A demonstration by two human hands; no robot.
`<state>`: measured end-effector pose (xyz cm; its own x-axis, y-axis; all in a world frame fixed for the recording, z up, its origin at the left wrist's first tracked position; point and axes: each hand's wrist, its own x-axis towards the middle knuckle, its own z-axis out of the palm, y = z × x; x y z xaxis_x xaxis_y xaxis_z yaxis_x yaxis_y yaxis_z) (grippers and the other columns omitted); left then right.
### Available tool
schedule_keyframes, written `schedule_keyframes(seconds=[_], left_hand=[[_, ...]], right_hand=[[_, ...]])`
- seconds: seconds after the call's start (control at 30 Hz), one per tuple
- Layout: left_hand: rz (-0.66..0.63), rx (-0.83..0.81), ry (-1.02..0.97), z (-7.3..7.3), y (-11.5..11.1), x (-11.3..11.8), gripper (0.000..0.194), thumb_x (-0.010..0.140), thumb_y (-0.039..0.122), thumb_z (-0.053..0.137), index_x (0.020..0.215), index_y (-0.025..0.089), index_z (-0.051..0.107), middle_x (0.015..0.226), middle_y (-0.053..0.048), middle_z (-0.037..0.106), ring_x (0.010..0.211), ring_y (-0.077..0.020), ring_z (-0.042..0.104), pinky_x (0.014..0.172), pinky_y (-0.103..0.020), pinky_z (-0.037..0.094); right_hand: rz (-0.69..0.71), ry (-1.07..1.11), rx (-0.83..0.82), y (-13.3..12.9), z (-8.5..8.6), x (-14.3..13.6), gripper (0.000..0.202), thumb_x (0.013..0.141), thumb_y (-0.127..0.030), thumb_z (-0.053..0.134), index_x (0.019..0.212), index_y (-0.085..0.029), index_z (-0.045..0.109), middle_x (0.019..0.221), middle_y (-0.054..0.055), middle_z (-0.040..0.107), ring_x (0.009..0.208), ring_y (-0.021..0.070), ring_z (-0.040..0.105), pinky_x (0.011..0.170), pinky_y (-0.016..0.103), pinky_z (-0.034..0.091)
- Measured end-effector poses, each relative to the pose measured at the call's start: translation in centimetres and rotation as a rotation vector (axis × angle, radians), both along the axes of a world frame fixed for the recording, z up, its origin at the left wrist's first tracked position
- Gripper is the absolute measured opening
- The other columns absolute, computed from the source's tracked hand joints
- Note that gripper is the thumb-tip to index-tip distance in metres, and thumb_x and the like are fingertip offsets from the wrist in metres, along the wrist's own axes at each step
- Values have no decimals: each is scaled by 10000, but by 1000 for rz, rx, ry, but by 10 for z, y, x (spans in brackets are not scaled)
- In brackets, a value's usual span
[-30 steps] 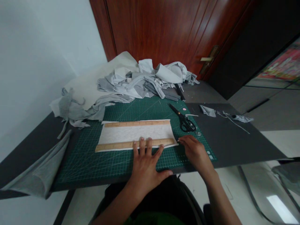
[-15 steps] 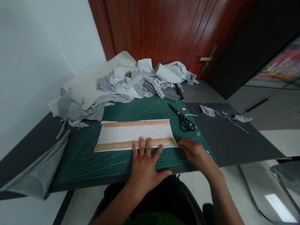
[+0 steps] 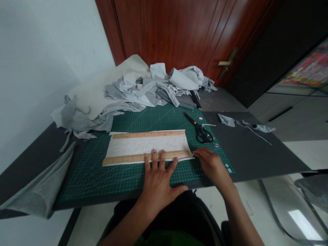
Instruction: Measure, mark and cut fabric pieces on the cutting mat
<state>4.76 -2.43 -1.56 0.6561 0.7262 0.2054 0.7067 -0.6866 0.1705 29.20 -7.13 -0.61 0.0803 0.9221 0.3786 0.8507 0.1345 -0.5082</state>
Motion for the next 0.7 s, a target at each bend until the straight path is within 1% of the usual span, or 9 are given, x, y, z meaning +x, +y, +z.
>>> schedule_keyframes(seconds=[0.17, 0.33, 0.53, 0.7], left_hand=[[1, -2, 4, 1, 0, 0, 962, 727, 927, 557, 1535, 416, 443, 1662, -75, 352, 1541, -503, 187, 1219, -716, 73], [1, 11, 1, -2, 0, 0, 962, 725, 921, 573, 1537, 423, 439, 1673, -77, 331, 1544, -501, 178, 1219, -711, 60], [-4, 8, -7, -2, 0, 0, 958, 733, 910, 581, 1543, 421, 431, 1675, -73, 328, 1553, -495, 151, 1221, -709, 68], [-2, 2, -1, 0, 0, -1, 957, 732, 903, 592, 1544, 422, 429, 1679, -63, 327, 1547, -498, 170, 1220, -712, 70]], right_hand=[[22, -89, -47, 0, -1, 0, 380, 963, -31, 451, 1110, -211, 751, 1077, 90, 743, 965, 239, 715, 890, 375, 570], [12, -187, -34, 0, -2, -3, 410, 938, -3, 460, 1127, -209, 760, 1108, 94, 755, 985, 250, 709, 904, 382, 559], [-5, -281, -36, 0, 4, -8, 400, 931, -1, 465, 1108, -194, 767, 1090, 103, 770, 950, 265, 707, 893, 410, 549], [-27, -309, -46, -1, 9, -11, 454, 861, 52, 453, 1082, -190, 767, 1096, 108, 771, 956, 259, 709, 883, 387, 553]])
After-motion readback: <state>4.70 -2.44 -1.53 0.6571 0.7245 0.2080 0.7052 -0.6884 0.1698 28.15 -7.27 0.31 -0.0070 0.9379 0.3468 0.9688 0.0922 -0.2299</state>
